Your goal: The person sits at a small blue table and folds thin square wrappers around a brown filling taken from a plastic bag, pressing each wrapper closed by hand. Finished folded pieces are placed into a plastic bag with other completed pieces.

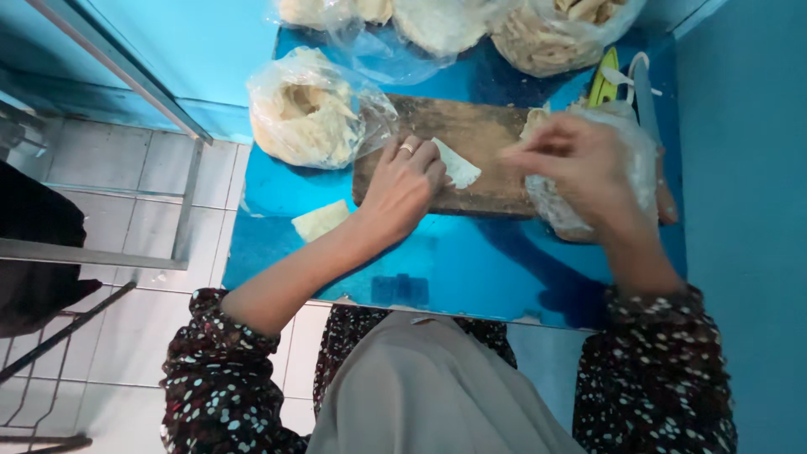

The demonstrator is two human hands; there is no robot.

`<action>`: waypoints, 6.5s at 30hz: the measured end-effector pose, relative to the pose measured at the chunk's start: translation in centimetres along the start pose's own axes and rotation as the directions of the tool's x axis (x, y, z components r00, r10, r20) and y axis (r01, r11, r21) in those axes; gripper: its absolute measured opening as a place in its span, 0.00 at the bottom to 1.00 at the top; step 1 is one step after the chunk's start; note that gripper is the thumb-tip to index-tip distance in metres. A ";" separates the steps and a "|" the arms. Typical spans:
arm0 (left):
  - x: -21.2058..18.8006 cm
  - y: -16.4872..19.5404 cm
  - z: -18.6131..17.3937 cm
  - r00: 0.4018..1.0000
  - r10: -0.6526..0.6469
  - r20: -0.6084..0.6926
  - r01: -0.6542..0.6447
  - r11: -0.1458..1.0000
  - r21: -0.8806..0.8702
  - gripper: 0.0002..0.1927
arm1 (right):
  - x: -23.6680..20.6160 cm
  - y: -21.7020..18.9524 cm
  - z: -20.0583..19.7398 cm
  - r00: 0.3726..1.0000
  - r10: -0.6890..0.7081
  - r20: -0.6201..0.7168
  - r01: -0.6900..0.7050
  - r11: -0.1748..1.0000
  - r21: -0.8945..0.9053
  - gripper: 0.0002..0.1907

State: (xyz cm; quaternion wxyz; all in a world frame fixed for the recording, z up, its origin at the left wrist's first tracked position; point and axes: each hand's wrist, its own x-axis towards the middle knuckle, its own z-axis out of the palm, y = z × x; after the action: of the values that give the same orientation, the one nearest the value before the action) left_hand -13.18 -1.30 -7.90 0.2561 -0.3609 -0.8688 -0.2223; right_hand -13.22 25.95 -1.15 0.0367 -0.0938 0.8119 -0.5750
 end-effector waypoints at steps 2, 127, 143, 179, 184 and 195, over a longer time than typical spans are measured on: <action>-0.4 -0.1 -0.3 1.000 -0.005 -0.005 0.005 0.999 0.037 0.04 | 1.5 -0.1 2.9 0.997 -0.021 0.075 0.020 1.000 0.015 0.06; -1.0 -0.5 -1.6 0.938 -0.343 -0.050 0.328 0.925 -0.194 0.04 | 3.2 2.2 7.7 0.979 -0.123 0.162 0.149 0.977 -0.156 0.24; 0.1 -1.0 -0.4 0.981 -0.187 -0.057 0.181 0.979 -0.099 0.05 | 3.3 1.2 8.2 0.980 -0.173 0.099 0.193 0.948 -0.252 0.17; 0.6 -0.7 0.3 0.973 -0.220 -0.067 0.220 0.975 -0.019 0.07 | 4.4 3.2 7.8 0.981 -0.142 0.133 0.146 0.989 -0.022 0.16; 0.7 -1.1 0.3 0.960 -0.275 -0.059 0.264 0.953 -0.147 0.06 | 2.9 1.4 7.3 0.771 -0.603 0.206 0.567 0.501 -0.654 0.16; 0.8 -1.1 0.4 0.967 -0.247 -0.071 0.243 0.968 -0.059 0.06 | 4.6 1.8 7.5 0.963 -0.268 0.016 0.253 0.882 -0.398 0.15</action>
State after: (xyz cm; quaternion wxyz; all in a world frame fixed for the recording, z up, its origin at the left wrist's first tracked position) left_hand -14.58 -1.36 -7.94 0.2512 -0.2483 -0.8903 -0.2875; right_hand -16.67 18.66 -5.19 -0.0766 -0.1960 0.8919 -0.4003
